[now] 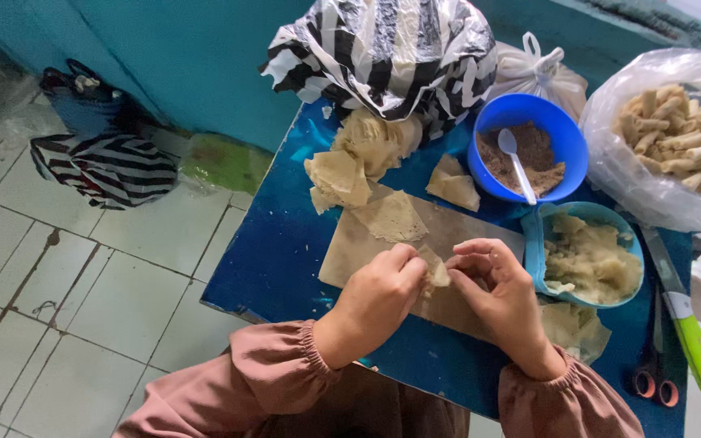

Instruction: The person folds thin dough sheets by hand into triangular pieces and stacks the folded pieces on a cutting board. They occasionally use a spoon to scoop brown sugar from a blue bowl onto or near the dough while continuing to fold and stack the pieces.

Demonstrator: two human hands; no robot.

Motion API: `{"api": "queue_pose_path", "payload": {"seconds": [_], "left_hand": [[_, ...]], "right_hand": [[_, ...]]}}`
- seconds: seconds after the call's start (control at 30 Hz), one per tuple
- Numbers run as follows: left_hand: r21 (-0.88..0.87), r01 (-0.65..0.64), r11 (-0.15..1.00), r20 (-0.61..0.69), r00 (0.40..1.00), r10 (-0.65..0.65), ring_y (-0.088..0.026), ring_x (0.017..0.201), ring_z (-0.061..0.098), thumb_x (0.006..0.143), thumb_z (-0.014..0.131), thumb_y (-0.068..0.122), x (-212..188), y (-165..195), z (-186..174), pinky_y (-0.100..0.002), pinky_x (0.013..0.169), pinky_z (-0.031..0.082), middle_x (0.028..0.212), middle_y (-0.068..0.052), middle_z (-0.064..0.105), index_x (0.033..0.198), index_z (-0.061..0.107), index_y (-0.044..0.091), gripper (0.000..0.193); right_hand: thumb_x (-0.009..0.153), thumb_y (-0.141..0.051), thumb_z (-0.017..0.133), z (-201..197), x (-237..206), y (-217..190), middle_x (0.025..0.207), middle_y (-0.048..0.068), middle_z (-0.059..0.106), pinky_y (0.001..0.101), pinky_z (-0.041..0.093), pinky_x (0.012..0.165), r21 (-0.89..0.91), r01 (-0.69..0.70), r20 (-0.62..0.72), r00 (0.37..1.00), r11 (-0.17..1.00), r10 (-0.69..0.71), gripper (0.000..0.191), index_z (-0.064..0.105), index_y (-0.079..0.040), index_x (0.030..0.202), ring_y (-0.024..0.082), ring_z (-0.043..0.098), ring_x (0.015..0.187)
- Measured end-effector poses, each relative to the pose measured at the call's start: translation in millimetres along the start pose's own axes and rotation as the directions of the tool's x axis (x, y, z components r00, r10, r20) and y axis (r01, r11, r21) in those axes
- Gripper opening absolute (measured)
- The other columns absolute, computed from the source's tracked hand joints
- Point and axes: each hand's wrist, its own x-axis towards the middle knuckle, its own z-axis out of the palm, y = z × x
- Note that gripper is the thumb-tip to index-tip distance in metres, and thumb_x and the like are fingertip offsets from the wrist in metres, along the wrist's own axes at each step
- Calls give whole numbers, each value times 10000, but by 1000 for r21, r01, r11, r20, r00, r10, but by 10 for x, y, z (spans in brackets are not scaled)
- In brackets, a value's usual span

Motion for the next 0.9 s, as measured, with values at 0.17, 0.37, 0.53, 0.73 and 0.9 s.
{"api": "queue_pose_path", "payload": {"seconds": [0.17,0.37,0.53,0.73,0.9], "left_hand": [[-90,27,996,26,999,-25,-356,987,627,885,676,26,41,-34,6,-409,800,537,1109,-152,548,1132,544,25,280],[-52,-22,998,79,997,26,-321,1006,641,852,658,4,56,-87,-28,-364,775,554,1157,-143,550,1203,580,62,364],[-1,-132,991,209,969,129,-294,1003,634,814,639,6,85,-176,-104,-337,813,557,1108,-123,558,1155,618,44,344],[-37,-270,962,244,931,270,-296,978,625,860,666,77,112,-306,-185,-342,855,542,1087,-136,579,1069,630,-10,229],[-77,-337,938,252,904,345,-284,967,639,883,690,146,145,-387,-285,-350,817,547,1076,-125,602,1069,639,-21,255]], "right_hand": [[827,-6,785,124,-30,11,888,54,631,271,496,671,-369,55,-39,996,928,-74,286,641,-37,1072,120,583,759],[807,-4,759,105,-22,-50,964,97,629,315,531,712,-485,261,119,965,835,-233,172,668,-30,951,232,661,828],[802,-15,750,75,-29,-113,967,117,624,359,526,773,-572,342,197,939,745,-280,194,707,-45,989,296,648,886],[733,-103,777,3,-85,-244,1013,114,646,425,496,750,-719,567,430,817,402,-383,352,705,3,1061,315,631,888],[728,-40,770,41,-83,-197,957,97,661,408,496,725,-741,576,439,805,346,-399,331,726,-3,1054,279,642,861]]}}
